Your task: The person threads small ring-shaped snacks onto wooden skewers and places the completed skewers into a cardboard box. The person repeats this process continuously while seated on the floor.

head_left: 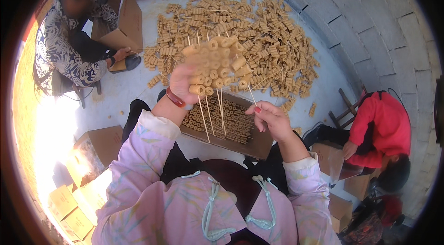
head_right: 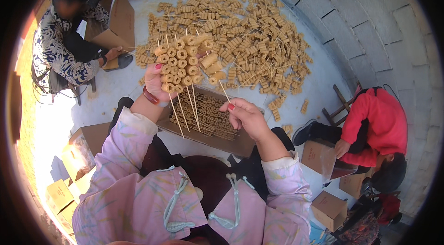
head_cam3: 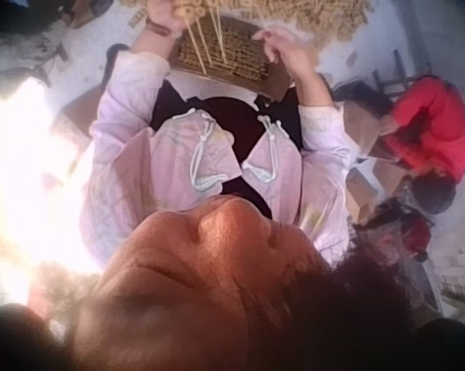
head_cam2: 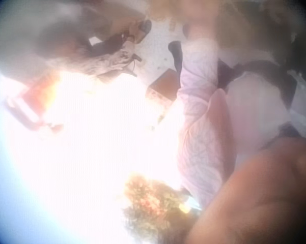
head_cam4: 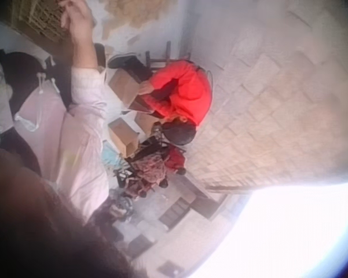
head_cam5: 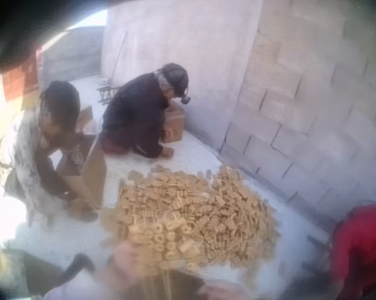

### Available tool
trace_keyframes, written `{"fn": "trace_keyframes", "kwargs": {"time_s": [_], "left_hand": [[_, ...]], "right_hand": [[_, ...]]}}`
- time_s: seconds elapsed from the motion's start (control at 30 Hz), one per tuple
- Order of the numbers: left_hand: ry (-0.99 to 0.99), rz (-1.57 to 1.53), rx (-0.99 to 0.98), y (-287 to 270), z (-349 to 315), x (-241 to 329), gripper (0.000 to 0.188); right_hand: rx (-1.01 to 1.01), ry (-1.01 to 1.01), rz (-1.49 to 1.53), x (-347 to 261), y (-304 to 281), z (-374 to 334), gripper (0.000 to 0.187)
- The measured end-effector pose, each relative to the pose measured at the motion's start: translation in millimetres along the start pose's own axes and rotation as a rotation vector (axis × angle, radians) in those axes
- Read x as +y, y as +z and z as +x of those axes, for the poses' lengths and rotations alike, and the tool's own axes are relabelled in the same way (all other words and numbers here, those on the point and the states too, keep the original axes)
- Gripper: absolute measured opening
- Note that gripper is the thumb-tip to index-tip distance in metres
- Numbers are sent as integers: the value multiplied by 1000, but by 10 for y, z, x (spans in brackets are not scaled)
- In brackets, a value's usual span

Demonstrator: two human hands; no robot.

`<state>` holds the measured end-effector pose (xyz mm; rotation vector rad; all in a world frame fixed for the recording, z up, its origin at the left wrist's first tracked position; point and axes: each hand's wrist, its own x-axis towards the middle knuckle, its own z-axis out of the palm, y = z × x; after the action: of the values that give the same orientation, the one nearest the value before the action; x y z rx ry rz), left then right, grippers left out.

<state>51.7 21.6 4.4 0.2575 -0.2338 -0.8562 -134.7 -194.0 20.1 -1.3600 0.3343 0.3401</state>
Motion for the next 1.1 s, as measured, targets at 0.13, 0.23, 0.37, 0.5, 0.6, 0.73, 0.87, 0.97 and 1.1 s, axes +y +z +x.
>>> {"fn": "trace_keyframes", "kwargs": {"time_s": [0.13,0.23,0.37,0.5,0.6,0.73,0.87,0.97,1.1], "left_hand": [[19,-43,-39,-7,28,-28,74],[24,-45,-10,-30,29,9,76],[-12,-5,-30,-108,13,93,72],[-36,92,56,-177,-1,96,65],[-39,116,39,-187,-9,96,62],[-28,184,34,-147,-18,94,64],[-38,231,62,-132,-25,100,67],[-38,199,59,-148,-24,95,67],[-102,78,45,-151,-15,-37,66]], "right_hand": [[-58,-22,0,20,30,52,27],[-76,-33,-11,63,14,89,27],[116,-77,-325,118,-40,129,23],[378,-281,-868,146,-33,132,21],[425,-333,-1058,144,21,134,20],[321,-370,-819,141,86,141,21],[158,-131,-451,148,94,147,25],[38,-29,-121,139,103,191,33],[101,-198,184,92,168,316,43]]}}
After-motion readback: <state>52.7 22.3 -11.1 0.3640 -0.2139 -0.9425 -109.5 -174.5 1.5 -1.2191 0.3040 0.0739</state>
